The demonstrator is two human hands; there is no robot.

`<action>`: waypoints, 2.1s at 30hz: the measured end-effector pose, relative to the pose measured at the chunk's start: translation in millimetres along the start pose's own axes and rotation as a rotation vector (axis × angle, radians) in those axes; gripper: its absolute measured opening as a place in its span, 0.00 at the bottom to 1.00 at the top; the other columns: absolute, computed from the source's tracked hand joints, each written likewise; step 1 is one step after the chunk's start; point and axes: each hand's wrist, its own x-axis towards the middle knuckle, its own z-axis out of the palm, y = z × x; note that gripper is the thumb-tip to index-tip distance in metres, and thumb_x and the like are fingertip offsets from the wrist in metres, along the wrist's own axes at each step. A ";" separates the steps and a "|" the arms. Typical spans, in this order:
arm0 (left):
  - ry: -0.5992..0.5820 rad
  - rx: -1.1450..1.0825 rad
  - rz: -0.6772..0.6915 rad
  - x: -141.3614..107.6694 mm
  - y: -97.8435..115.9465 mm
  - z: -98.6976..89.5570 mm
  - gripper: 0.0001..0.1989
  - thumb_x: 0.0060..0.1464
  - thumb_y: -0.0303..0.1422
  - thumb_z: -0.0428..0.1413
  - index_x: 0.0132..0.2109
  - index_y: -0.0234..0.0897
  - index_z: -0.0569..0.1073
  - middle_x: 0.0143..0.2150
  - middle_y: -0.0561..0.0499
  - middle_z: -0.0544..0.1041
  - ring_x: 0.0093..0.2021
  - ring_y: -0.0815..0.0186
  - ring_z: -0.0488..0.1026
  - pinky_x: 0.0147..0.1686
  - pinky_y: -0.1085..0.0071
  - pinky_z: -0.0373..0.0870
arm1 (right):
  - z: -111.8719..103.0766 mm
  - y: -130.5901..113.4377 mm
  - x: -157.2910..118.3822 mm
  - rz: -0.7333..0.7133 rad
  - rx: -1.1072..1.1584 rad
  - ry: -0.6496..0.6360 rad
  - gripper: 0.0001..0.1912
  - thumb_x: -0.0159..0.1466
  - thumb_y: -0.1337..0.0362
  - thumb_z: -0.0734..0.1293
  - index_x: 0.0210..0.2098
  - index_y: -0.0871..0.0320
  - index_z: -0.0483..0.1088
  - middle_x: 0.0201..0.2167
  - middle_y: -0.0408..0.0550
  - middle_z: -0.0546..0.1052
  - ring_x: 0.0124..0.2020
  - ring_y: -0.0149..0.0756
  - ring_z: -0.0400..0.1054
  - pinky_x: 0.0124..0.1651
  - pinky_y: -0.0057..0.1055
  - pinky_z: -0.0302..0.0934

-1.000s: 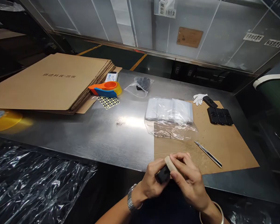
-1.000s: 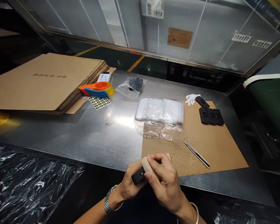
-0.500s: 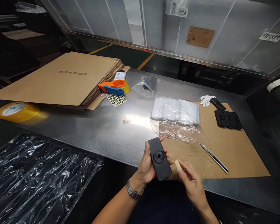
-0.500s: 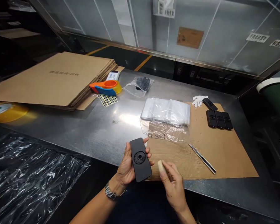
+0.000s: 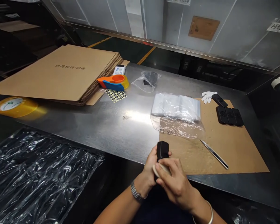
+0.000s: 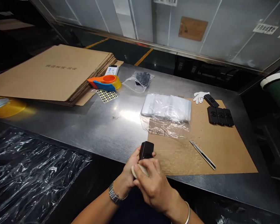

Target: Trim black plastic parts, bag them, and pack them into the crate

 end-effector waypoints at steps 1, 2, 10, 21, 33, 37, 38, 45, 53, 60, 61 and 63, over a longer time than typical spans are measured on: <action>0.015 -0.020 -0.028 1.8 2.3 -1.2 0.22 0.54 0.47 0.46 0.26 0.32 0.68 0.18 0.50 0.68 0.19 0.68 0.67 0.21 0.73 0.64 | 1.9 -1.1 -4.1 0.009 0.028 -0.003 0.26 0.62 0.71 0.60 0.59 0.61 0.56 0.45 0.58 0.66 0.45 0.43 0.60 0.46 0.45 0.61; 0.022 -0.053 -0.046 3.3 3.9 -1.9 0.21 0.54 0.46 0.45 0.26 0.33 0.68 0.18 0.51 0.68 0.18 0.68 0.66 0.21 0.73 0.64 | 3.7 -1.4 -8.2 0.026 0.058 0.003 0.25 0.62 0.70 0.60 0.59 0.59 0.56 0.44 0.57 0.66 0.45 0.42 0.60 0.46 0.45 0.61; 0.072 -0.216 0.105 5.4 2.6 2.1 0.19 0.57 0.44 0.45 0.32 0.31 0.68 0.23 0.51 0.69 0.22 0.71 0.68 0.26 0.73 0.71 | 19.2 0.4 -29.6 0.188 0.130 0.173 0.26 0.63 0.71 0.58 0.60 0.53 0.55 0.45 0.56 0.66 0.46 0.43 0.61 0.42 0.44 0.63; 0.231 0.034 0.371 1.8 8.0 -12.2 0.15 0.51 0.41 0.56 0.38 0.31 0.69 0.24 0.53 0.69 0.19 0.73 0.67 0.21 0.75 0.70 | 19.1 29.3 -61.0 0.117 -0.136 0.230 0.30 0.58 0.73 0.63 0.59 0.55 0.56 0.43 0.55 0.67 0.45 0.43 0.62 0.42 0.43 0.63; -0.183 -0.039 -0.018 -4.3 -1.5 -7.8 0.17 0.56 0.37 0.50 0.45 0.27 0.72 0.46 0.38 0.75 0.43 0.58 0.74 0.38 0.68 0.71 | -28.0 134.9 -91.7 0.716 -0.650 0.314 0.18 0.65 0.61 0.54 0.47 0.64 0.67 0.44 0.60 0.67 0.47 0.47 0.57 0.49 0.47 0.54; -0.260 -0.025 -0.006 -8.4 -4.3 -5.3 0.23 0.57 0.45 0.46 0.44 0.29 0.73 0.43 0.38 0.75 0.43 0.58 0.73 0.43 0.64 0.69 | -55.9 148.0 -110.3 0.856 -0.699 0.287 0.14 0.62 0.60 0.58 0.36 0.65 0.69 0.33 0.60 0.68 0.41 0.51 0.59 0.43 0.49 0.55; -0.259 0.003 -0.010 -9.0 -4.7 -5.6 0.24 0.57 0.46 0.45 0.44 0.28 0.73 0.42 0.38 0.75 0.42 0.58 0.73 0.43 0.64 0.69 | -59.3 149.2 -113.5 0.874 -0.691 0.270 0.13 0.61 0.60 0.58 0.32 0.64 0.68 0.30 0.58 0.68 0.39 0.50 0.60 0.41 0.47 0.56; -0.126 0.125 0.339 -6.9 -2.5 0.2 0.24 0.56 0.48 0.45 0.46 0.33 0.71 0.34 0.47 0.72 0.29 0.67 0.72 0.31 0.71 0.70 | -45.5 87.3 -92.9 0.915 -0.260 0.196 0.15 0.65 0.55 0.54 0.43 0.59 0.61 0.30 0.48 0.72 0.28 0.35 0.66 0.30 0.28 0.60; -0.118 0.143 0.503 -7.4 3.0 13.2 0.28 0.56 0.50 0.42 0.62 0.50 0.51 0.32 0.51 0.70 0.26 0.69 0.69 0.26 0.72 0.69 | -18.6 -15.0 -34.5 0.825 0.534 -0.207 0.15 0.68 0.56 0.52 0.31 0.57 0.60 0.17 0.38 0.67 0.19 0.25 0.60 0.24 0.21 0.53; -0.095 0.124 0.578 -11.8 5.2 13.8 0.28 0.56 0.50 0.41 0.61 0.45 0.55 0.33 0.50 0.69 0.25 0.69 0.68 0.25 0.73 0.69 | -16.6 -21.9 -27.0 0.861 0.579 -0.336 0.16 0.68 0.54 0.51 0.33 0.57 0.60 0.12 0.35 0.64 0.13 0.23 0.57 0.20 0.20 0.50; -0.097 0.125 0.591 -12.4 5.4 14.5 0.28 0.56 0.50 0.41 0.61 0.46 0.55 0.33 0.50 0.69 0.26 0.69 0.68 0.25 0.73 0.68 | -16.9 -23.1 -26.1 0.864 0.581 -0.347 0.16 0.68 0.54 0.51 0.32 0.57 0.60 0.12 0.35 0.64 0.13 0.23 0.56 0.20 0.20 0.50; -0.109 0.130 0.626 -13.5 5.8 16.0 0.28 0.57 0.50 0.40 0.62 0.49 0.52 0.32 0.51 0.69 0.25 0.69 0.68 0.25 0.72 0.68 | -17.6 -25.8 -24.3 0.864 0.580 -0.363 0.16 0.68 0.54 0.50 0.32 0.57 0.60 0.11 0.35 0.63 0.13 0.22 0.56 0.20 0.20 0.49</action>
